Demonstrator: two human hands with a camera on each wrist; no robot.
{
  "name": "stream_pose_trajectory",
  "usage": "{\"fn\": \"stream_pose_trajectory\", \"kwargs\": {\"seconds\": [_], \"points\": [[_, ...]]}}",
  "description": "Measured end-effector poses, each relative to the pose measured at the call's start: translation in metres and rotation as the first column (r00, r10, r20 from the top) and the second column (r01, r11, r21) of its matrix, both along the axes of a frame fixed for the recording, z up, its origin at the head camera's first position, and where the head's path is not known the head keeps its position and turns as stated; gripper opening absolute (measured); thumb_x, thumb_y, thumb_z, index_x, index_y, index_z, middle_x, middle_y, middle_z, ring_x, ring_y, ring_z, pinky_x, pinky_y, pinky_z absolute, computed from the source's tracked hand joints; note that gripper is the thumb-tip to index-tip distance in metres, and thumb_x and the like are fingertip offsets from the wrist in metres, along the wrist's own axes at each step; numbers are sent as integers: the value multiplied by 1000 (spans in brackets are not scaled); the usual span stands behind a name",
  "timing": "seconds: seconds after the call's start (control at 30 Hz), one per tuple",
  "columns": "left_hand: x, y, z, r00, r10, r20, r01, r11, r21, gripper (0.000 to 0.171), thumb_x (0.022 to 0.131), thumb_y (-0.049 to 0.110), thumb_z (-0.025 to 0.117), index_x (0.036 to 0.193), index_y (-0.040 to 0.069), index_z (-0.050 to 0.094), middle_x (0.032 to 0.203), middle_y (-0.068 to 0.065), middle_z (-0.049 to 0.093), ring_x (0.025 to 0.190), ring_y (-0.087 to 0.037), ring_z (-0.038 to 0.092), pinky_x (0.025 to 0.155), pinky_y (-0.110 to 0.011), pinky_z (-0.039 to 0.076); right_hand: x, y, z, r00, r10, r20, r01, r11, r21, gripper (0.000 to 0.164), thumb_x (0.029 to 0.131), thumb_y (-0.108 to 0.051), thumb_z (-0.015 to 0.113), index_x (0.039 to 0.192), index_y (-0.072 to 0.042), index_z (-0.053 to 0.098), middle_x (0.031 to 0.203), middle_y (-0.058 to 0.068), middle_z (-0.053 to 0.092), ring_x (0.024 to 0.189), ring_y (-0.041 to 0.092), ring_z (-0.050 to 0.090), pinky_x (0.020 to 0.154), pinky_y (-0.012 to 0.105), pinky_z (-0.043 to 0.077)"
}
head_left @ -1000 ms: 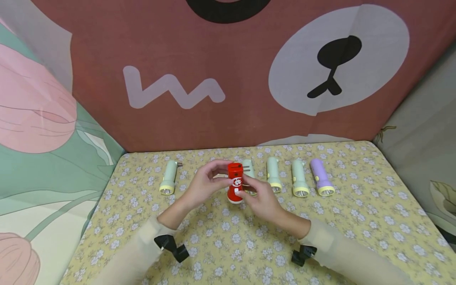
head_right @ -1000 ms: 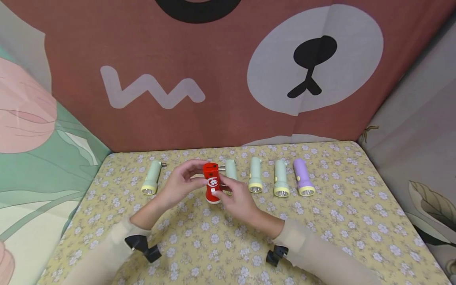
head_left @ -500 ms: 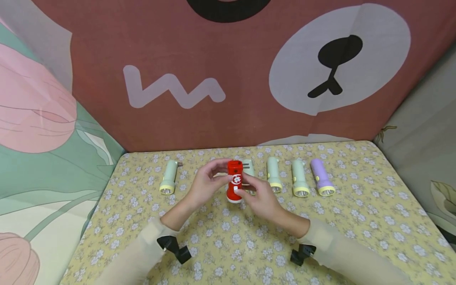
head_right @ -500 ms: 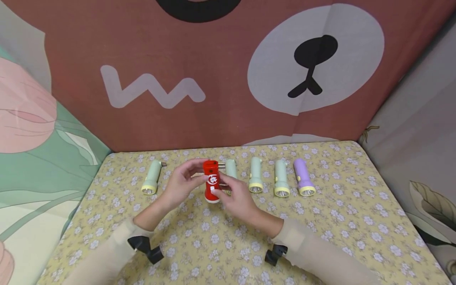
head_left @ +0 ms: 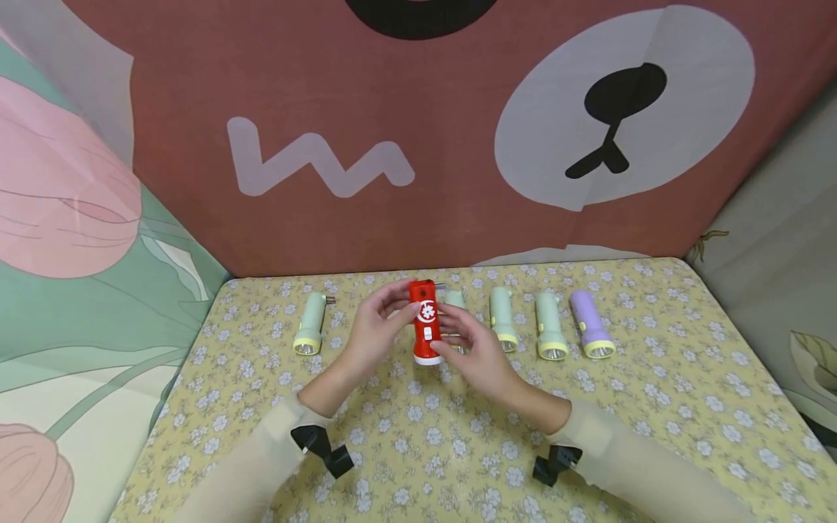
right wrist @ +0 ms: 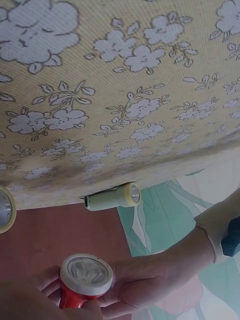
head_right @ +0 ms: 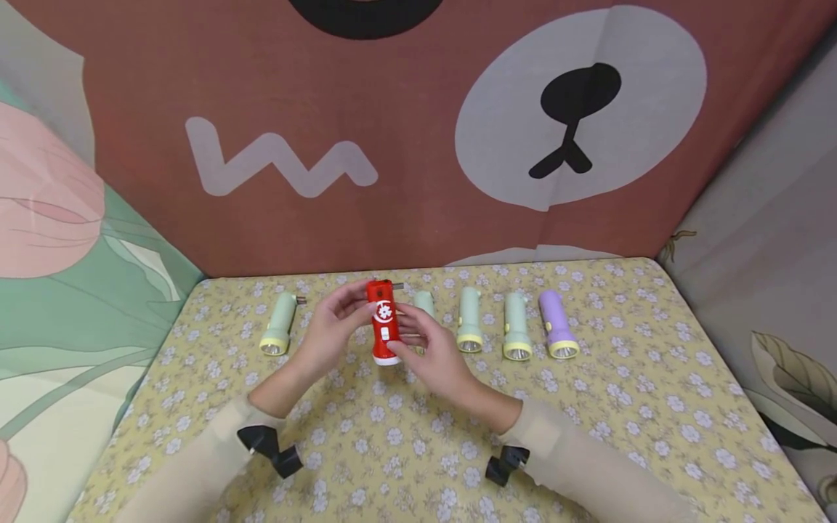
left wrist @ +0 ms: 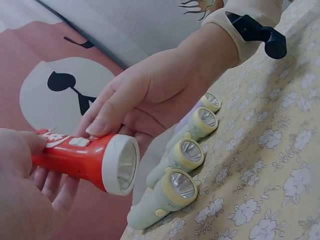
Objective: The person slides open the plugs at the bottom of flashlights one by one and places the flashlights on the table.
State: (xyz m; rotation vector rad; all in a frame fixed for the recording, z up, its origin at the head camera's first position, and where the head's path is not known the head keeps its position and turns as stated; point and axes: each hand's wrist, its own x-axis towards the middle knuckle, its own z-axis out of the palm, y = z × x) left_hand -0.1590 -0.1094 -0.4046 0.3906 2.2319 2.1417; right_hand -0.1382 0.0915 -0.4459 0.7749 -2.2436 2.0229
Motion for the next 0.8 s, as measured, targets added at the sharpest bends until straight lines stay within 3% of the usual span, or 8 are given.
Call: {"fn": "stream_pose_trajectory", "kwargs": {"seconds": [0.2,0.4,0.6,0.8], "points": [[-3,0,4,999,18,42,-21,998,63,45,101,4,63,145,0,53,126,-19,60,111,-25,62,92,-33,58,1,2,1,999,42,-18,-43,999,-28,66,90,2,75,149,-5,48,149,11,51,124,31,59,101,35,54],[-6,2,4,997,47,60,-53,994,94,45,101,3,62,145,-3,52,126,-20,60,108,-20,64,89,-31,59,2,2,3,994,75,-74,-74,997,17,83,82,3,82,155,-5,42,153,12,43,129,33,55,103,34,52],[-7,3,4,995,73,71,-81,991,109,43,101,1,62,143,-3,54,126,-20,60,105,-16,66,89,-30,59,4,0,4,994,60,-95,-58,998,23,78,86,4,78,154,-3,41,154,13,42,130,33,55,102,34,52],[-7,2,4,997,65,40,-68,994,91,45,101,2,62,144,-3,53,131,-19,61,112,-22,64,93,-30,57,3,0,5,995,52,-79,-52,999,8,74,89,2,75,155,-5,42,155,11,42,131,31,54,102,33,52]]}}
